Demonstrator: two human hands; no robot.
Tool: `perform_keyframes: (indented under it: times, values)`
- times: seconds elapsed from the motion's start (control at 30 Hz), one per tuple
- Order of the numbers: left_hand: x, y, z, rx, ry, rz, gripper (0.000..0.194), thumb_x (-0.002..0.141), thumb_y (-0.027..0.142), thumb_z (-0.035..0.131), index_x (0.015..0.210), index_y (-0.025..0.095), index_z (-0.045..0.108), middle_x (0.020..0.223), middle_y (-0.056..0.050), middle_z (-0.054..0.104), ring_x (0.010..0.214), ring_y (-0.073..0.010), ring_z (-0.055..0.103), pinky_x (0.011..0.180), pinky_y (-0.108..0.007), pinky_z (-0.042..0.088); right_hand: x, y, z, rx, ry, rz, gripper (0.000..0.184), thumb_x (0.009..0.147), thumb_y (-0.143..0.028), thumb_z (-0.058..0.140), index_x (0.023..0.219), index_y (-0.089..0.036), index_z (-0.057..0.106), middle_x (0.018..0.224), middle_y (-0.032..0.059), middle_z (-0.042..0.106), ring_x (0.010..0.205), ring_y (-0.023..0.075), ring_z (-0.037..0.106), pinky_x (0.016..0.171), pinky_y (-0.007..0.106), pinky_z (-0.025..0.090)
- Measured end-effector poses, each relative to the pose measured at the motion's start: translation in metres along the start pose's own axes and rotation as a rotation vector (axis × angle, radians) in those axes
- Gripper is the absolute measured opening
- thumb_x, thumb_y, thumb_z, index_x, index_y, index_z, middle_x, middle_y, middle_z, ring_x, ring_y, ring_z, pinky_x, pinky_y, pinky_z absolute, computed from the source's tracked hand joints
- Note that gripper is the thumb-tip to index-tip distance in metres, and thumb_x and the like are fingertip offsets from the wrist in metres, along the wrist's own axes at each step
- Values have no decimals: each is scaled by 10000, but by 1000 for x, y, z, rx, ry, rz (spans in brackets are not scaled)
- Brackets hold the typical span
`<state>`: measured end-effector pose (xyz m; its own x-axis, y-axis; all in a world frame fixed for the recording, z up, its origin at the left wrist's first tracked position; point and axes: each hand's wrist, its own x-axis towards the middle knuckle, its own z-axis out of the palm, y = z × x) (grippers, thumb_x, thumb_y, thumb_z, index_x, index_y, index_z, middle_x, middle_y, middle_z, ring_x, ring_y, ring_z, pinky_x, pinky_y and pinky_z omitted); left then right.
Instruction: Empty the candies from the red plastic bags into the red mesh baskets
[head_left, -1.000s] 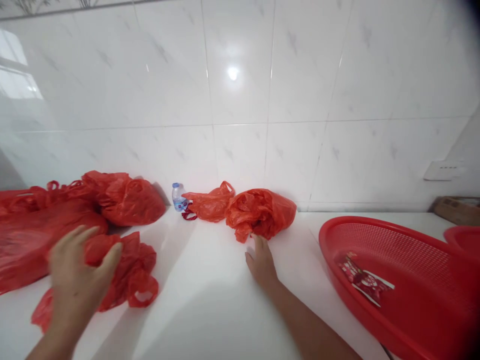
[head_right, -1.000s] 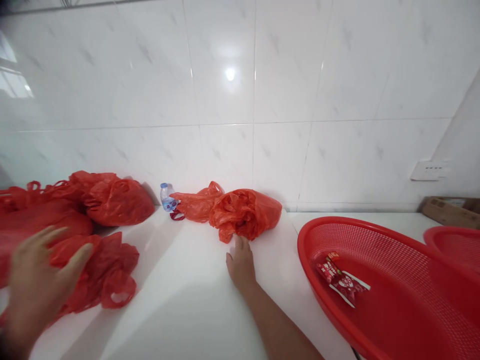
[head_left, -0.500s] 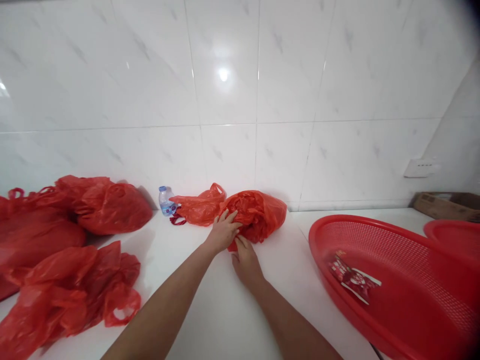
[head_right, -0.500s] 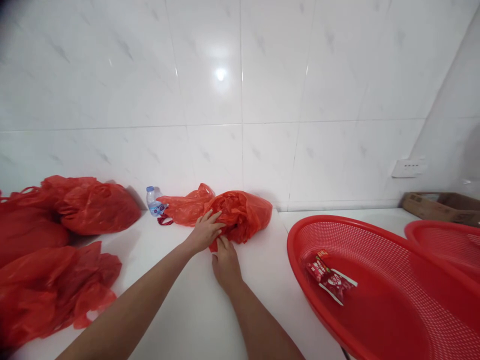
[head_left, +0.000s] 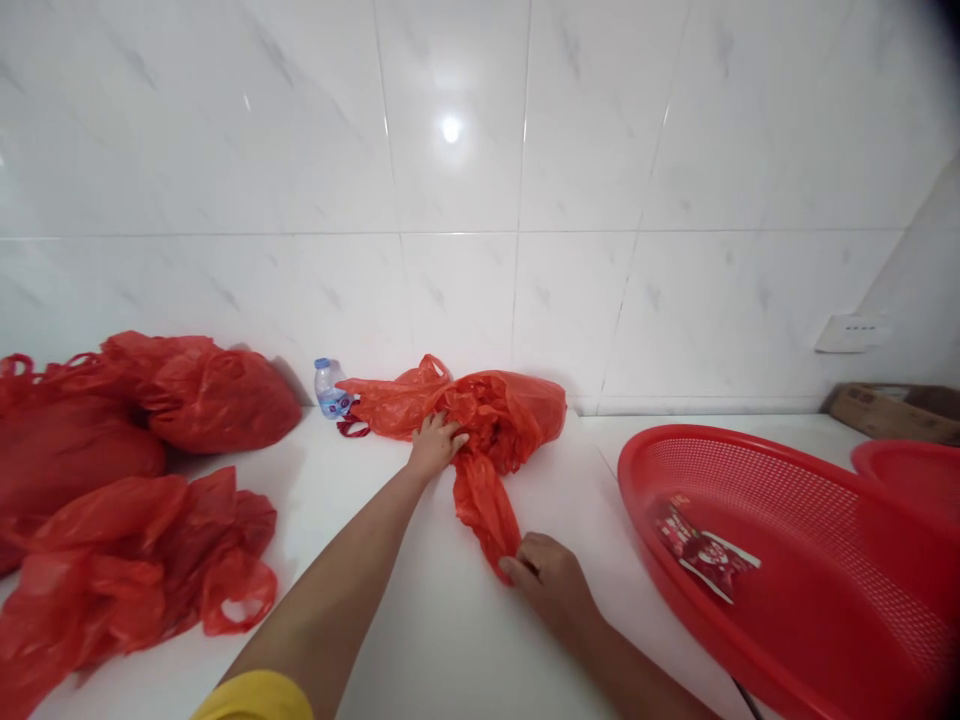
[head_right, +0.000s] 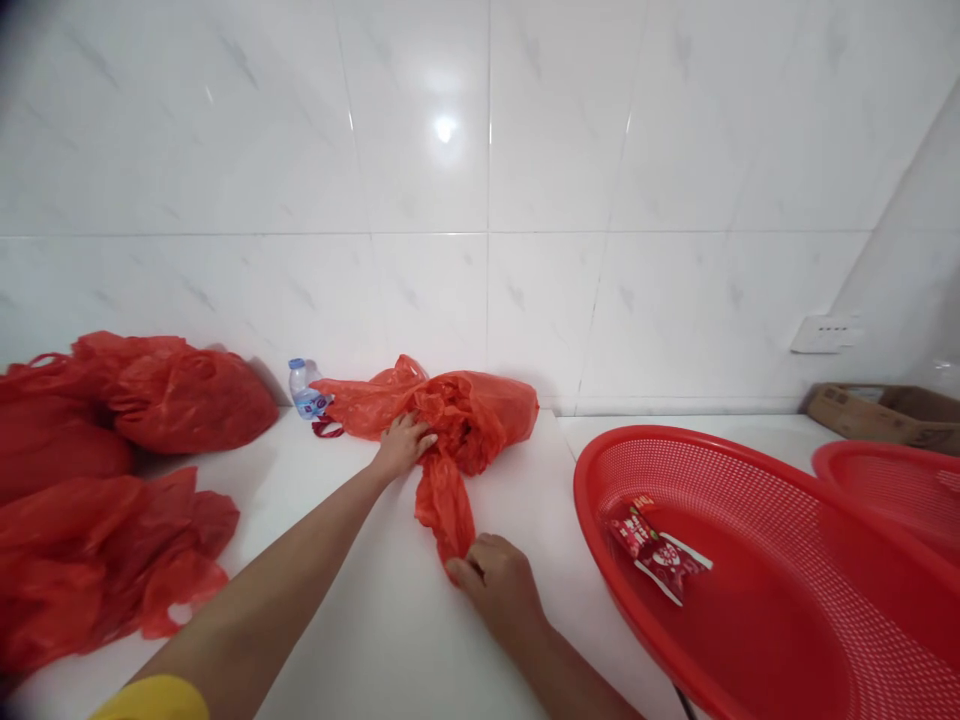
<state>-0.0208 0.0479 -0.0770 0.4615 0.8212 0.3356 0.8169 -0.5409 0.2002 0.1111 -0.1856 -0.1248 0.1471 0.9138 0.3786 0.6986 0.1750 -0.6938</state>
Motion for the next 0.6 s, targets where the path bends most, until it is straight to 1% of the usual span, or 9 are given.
perform_keyframes:
  times: [0.17,0.23,0.3,0.37,0.4,0.47,0.5,0.53,0.6]
  values:
    - [2,-6,4,22,-13,-67,502,778,379,601,1268,287,535,1475,-161,309,1323,-420,262,957,-614,307,-26,11,-18,-109,-103,123,457,879,-415,402,509,-194,249,489,-54,289,489,95,307,505,250,194]
    - [1,-8,2,31,-8,-72,475,787,361,590,1253,278,549,1479,-172,296,1319,-431,262,948,-630,301,-30,13,-25,-127,-148,152,439,872,-413,409,515,-194,281,487,-55,323,489,96,332,500,244,197]
    - [-2,-7,-2,40,14,-55,445,798,343,579,1236,274,559,1494,-164,269,1332,-426,239,957,-625,296,-30,15,-31,-153,-140,179,346,848,-392,450,566,-200,391,510,-57,408,503,104,397,505,232,231]
    - [-6,-5,-8,46,45,-19,448,791,326,593,1234,278,554,1508,-150,238,1352,-416,202,976,-613,291,-27,17,-35,-184,-97,219,166,812,-380,506,756,-226,533,538,-64,479,514,120,457,510,225,268]
    - [-9,-4,-12,48,58,4,462,777,321,612,1233,280,552,1515,-143,222,1362,-413,180,987,-608,286,-25,19,-37,-202,-78,237,183,788,-382,541,905,-244,565,551,-66,506,519,130,484,513,224,284]
    - [-19,-2,-21,54,72,50,502,735,316,663,1224,277,553,1530,-133,183,1380,-416,123,1010,-608,265,-21,21,-40,-245,-65,261,450,736,-398,608,1158,-268,521,589,-55,557,539,152,530,516,227,303]
    - [-26,-2,-26,58,82,76,508,718,315,682,1209,271,562,1537,-127,161,1388,-417,88,1026,-611,243,-19,23,-41,-264,-77,256,508,717,-399,629,1195,-275,512,628,-39,590,567,163,554,524,230,310]
    - [-35,-2,-31,58,104,111,486,714,312,687,1185,260,577,1543,-121,146,1395,-415,57,1043,-612,216,-18,23,-42,-282,-97,241,482,709,-392,637,1167,-279,540,668,-23,617,598,171,571,532,232,314]
    - [-54,-5,-38,15,200,184,363,754,300,644,1110,236,616,1533,-112,186,1401,-390,71,1074,-597,179,-18,23,-44,-313,-138,202,253,722,-349,616,962,-267,615,701,-6,639,627,174,577,536,236,305]
